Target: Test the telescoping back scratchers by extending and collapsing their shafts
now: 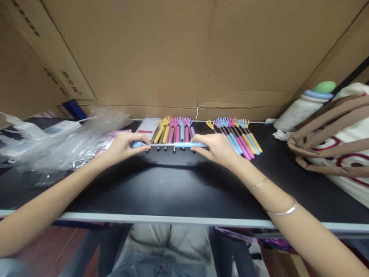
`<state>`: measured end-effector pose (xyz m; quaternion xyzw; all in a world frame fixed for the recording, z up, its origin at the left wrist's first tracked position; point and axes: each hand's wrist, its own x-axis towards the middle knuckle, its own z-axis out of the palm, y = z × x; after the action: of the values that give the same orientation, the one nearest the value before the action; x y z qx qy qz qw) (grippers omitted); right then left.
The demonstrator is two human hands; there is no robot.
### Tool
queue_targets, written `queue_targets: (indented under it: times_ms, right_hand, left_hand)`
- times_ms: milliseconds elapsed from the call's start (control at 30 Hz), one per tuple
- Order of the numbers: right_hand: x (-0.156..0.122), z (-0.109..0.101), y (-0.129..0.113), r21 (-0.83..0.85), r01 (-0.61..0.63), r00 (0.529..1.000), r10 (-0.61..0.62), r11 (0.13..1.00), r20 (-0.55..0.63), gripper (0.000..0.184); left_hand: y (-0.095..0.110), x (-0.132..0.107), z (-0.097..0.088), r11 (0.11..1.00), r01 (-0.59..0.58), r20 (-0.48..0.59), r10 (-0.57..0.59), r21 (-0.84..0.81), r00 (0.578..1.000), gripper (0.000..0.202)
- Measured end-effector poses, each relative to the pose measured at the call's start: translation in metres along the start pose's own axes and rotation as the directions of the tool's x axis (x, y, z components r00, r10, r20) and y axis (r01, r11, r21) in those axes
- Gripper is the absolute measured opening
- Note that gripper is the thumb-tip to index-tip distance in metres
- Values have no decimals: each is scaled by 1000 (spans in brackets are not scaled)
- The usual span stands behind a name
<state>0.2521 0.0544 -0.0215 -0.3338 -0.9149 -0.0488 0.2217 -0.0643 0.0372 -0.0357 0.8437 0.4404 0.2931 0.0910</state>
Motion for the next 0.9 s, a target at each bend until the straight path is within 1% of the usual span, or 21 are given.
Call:
queue_targets:
  times_ms: [333,467,767,900]
  right_hand:
    - [-2,9,0,-79,75,997,-76,994,-6,25]
    - [-3,11,0,-153,103,994,-109,983,-28,26]
    - [-4,12,-7,-335,174,977,-204,926,-56,33]
    - [-4,14,-7,-400,192,965,-247,896,-89,34]
  left_hand:
    - [1,-1,1,1000,-6,18,6,18,1000,27]
    - [2,-1,1,1000,-5,26,5,0,1000,26]
    - [1,-1,4,995,91,101,-86,-45,991,27]
    - [2,-2,5,991,107,120,-98,-75,988,28]
